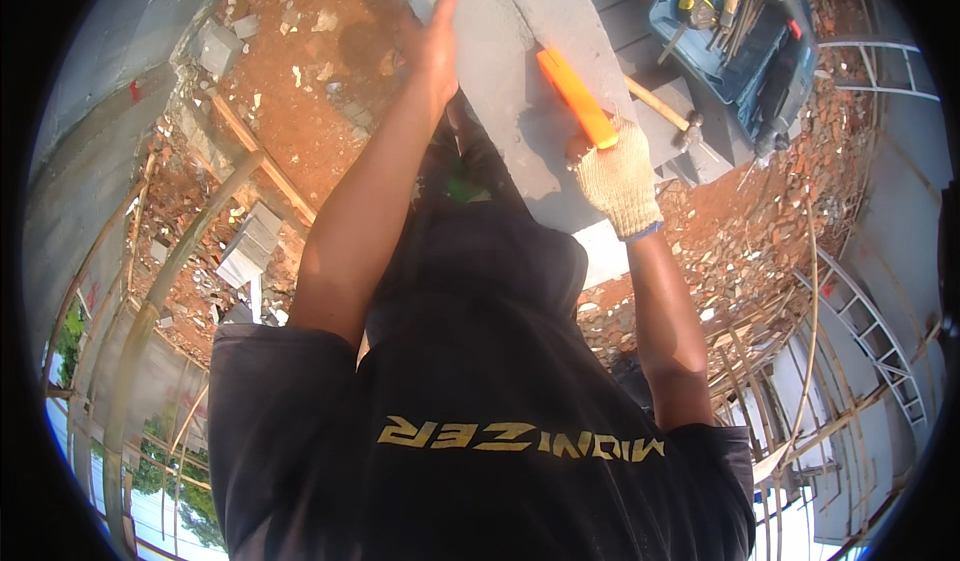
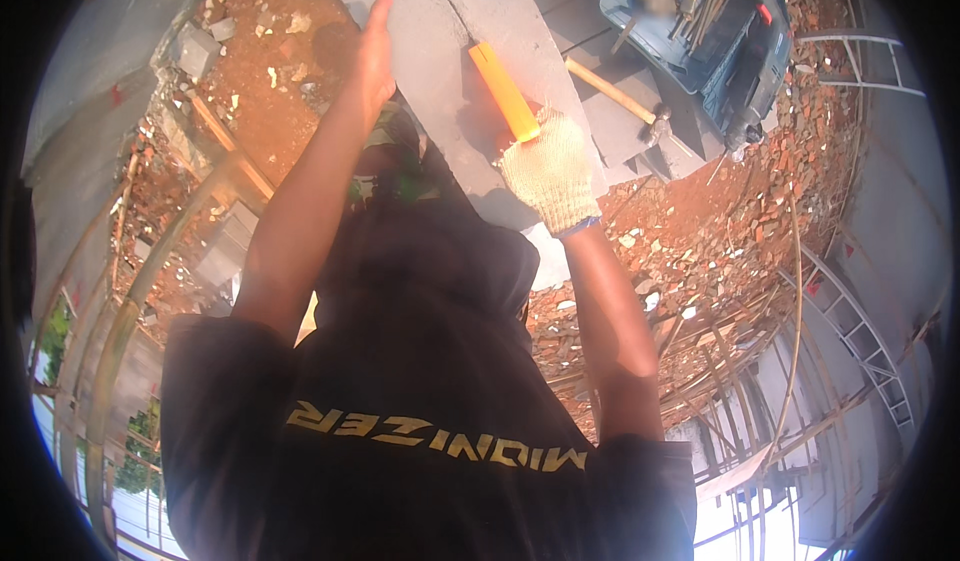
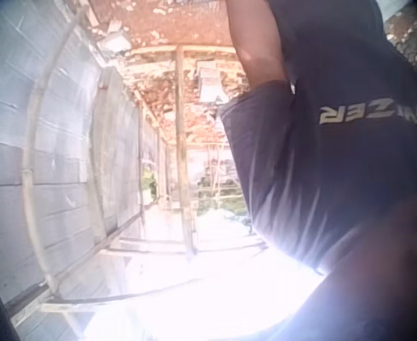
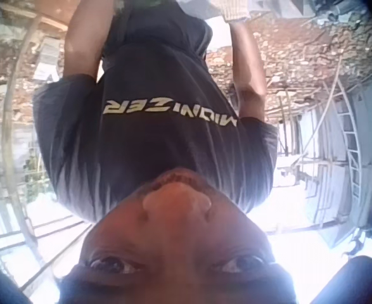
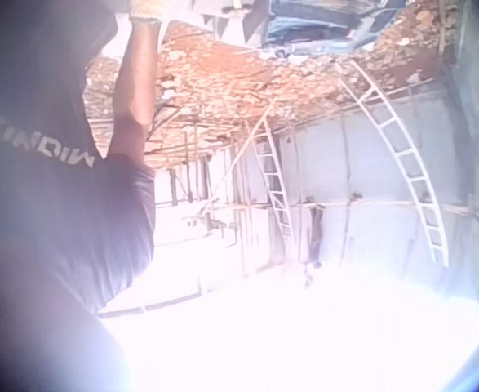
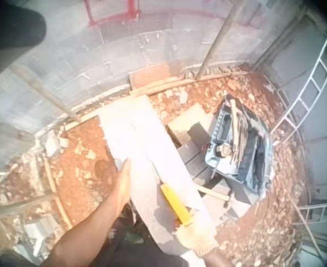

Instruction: The person uses a hand saw to cut a large concrete slab into smaller pieces. They position the slab on a wooden plank, saw along a marked line, and then separate the cut sections. The person repeats this process on another slab, adjusting positions as needed.

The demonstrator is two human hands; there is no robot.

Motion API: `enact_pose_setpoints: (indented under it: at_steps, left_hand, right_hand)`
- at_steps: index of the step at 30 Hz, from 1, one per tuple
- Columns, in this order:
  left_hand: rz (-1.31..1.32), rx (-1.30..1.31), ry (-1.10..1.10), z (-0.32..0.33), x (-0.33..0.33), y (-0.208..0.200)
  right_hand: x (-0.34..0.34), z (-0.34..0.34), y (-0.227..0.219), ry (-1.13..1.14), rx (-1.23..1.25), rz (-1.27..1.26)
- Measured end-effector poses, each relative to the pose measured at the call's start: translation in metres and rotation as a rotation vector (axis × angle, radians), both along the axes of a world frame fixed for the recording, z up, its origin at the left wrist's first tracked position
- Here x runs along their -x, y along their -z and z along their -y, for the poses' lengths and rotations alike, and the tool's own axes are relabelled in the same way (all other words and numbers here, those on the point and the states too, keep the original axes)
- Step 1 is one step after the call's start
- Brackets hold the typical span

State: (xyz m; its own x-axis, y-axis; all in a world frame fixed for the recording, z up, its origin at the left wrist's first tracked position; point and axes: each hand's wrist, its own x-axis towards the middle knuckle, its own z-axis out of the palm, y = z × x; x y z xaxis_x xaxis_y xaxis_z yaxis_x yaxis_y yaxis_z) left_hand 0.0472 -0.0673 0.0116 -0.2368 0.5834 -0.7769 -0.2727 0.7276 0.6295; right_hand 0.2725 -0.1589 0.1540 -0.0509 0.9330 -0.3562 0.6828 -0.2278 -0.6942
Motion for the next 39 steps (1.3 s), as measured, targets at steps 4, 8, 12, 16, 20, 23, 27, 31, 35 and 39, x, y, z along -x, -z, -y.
enact_pose_setpoints:
  at_steps: [4, 8, 12, 16, 20, 23, 27, 31, 35, 39]
  left_hand:
    - [0.063, -0.050, -0.047, -0.007, 0.014, 0.029]
    - [-0.045, 0.034, -0.032, -0.010, -0.010, -0.030]
    - [0.075, -0.025, -0.021, -0.001, 0.004, 0.010]
    - [-0.042, -0.045, -0.060, -0.014, 0.002, -0.032]
    - [-0.145, 0.127, -0.029, 0.003, -0.004, -0.011]
    - [-0.097, 0.133, -0.011, 0.000, -0.009, -0.015]
    - [0.007, 0.094, -0.066, -0.006, -0.006, -0.024]
    - [-0.061, -0.032, -0.084, 0.002, -0.001, -0.010]
    - [-0.006, -0.022, -0.060, 0.001, -0.009, -0.024]
    - [-0.138, -0.023, 0.014, 0.005, -0.001, 0.014]
  right_hand:
    - [-0.029, 0.063, -0.070, 0.053, 0.161, 0.002]
    - [-0.027, 0.060, -0.043, 0.114, 0.151, -0.036]
    - [-0.004, -0.004, 0.016, -0.058, -0.053, 0.081]
    - [-0.021, 0.038, -0.043, -0.039, 0.151, 0.017]
    - [-0.029, 0.067, -0.080, 0.097, 0.290, -0.022]
    - [0.007, 0.004, -0.019, -0.040, -0.122, 0.068]
    - [-0.002, -0.002, -0.018, -0.091, 0.087, 0.175]
    - [-0.026, 0.029, -0.112, 0.203, 0.460, -0.094]
    - [-0.007, 0.014, -0.073, 0.176, 0.369, -0.050]
    - [0.020, -0.039, -0.012, -0.108, 0.094, 0.198]
